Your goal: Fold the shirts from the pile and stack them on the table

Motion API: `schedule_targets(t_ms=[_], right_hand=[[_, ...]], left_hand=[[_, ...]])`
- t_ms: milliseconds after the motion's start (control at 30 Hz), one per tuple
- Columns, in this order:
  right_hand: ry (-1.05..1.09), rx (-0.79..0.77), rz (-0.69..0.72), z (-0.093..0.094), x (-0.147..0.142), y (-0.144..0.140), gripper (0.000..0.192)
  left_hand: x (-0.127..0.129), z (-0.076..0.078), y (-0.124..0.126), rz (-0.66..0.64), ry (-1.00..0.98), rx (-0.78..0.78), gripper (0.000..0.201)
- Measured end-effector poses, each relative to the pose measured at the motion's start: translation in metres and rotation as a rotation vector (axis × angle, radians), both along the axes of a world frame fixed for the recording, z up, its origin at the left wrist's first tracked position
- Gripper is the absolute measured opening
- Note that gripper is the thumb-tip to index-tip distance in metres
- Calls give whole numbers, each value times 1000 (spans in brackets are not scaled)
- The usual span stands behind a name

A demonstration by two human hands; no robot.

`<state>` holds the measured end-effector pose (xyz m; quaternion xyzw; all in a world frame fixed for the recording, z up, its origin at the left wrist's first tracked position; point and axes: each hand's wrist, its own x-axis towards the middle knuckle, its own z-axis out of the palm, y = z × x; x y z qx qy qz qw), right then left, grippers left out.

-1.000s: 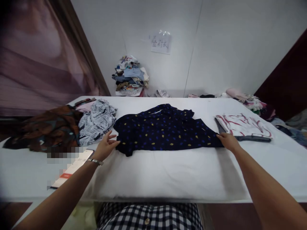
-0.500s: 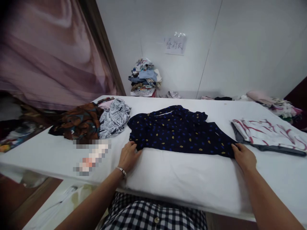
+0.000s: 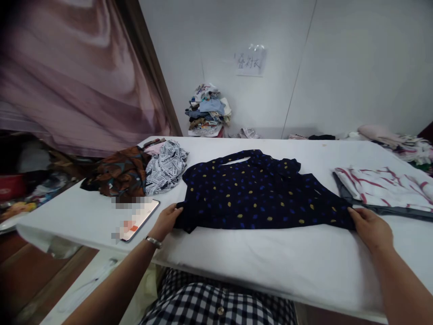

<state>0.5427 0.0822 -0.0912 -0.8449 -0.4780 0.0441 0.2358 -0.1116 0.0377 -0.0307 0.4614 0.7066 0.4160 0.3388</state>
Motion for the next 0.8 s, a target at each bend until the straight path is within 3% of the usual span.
schedule_targets(t_ms=[133,233,333,400,500,600,667,733,800], right_hand=[[179,10,-121,8,-15,-6,24],[230,30,-158,13,-20,-6,26],[205,6,-169,12,-17,-5,31],[190,4,-162,9,-13,-4,33],[213,45,-166,6,-9,-4,30],[229,87,-157,5,-7,-4,25],[230,109,-140,3,-5,-3,22],[234,119,-136,-1,0,-1,21],[221,113,-120,-7,5,1,22]], left_hand=[[6,-7,-18,-83,53,4,54],[15,-7,-29,-190,270,30,77],[26,-11,-33,-196,523,44,73],[31,-11,-30,-167,575,35,66],[27,9,-22,-90,594,130,59],[13,48,-14,-26,647,372,57],[-1,69,-11,-22,670,433,59],[-17,74,-9,-67,641,349,65],[-34,60,-11,-128,557,172,67]])
